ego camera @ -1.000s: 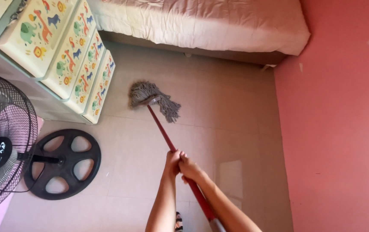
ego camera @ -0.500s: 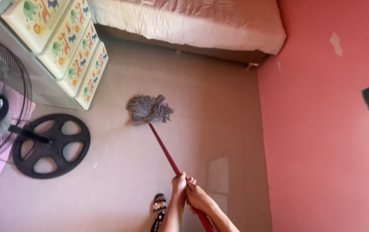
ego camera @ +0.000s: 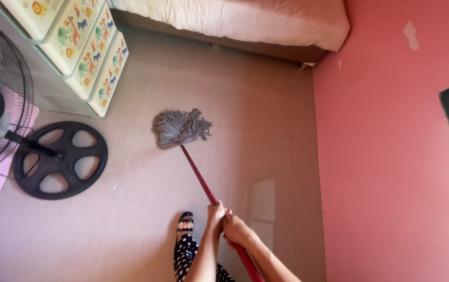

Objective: Mopping the floor in a small bedroom using a string mop.

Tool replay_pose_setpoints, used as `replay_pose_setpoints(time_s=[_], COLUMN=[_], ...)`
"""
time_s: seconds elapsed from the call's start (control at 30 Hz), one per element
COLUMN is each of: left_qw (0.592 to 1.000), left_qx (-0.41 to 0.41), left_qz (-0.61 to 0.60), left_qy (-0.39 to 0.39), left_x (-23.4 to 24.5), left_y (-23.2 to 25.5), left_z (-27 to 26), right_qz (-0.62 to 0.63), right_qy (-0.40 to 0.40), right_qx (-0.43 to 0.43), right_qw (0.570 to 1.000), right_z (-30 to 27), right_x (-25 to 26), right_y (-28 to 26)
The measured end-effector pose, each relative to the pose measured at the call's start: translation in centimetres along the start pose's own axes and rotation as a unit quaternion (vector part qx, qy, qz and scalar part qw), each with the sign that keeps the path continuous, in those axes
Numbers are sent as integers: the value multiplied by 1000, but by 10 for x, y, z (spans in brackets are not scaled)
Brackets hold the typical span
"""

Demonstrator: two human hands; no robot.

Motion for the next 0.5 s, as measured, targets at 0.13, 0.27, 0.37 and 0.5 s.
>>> replay_pose_setpoints(time_s=[0.13,0.27,0.37,0.5], left_qw=[999,998,998,996], left_qx=[11,13,10,11], left_qz=[43,57,67,89], left_qy=[2,-8,-3,-31], left_x=[-6,-1,6,27], left_y=[39,95,140,215], left_z=[21,37,63,75], right_qz=[24,8,7,5], right_qy=[16,13,11,5], right_qx=[2,-24,-36,-35], right_qw=[1000,1000,999,999], right_z=[37,45,70,94], right_x=[8,8,3,-6], right_y=[-26,-87,-130,-198])
Point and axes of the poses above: each hand's wrist, its own z-axis towards the middle knuckle, its own x-axis out of the back of the hand, y = z × x, the point moved 3 cm from there along z, towards the middle knuckle, and after that the axes turned 15 degrees about z, right-handed, at the moved point
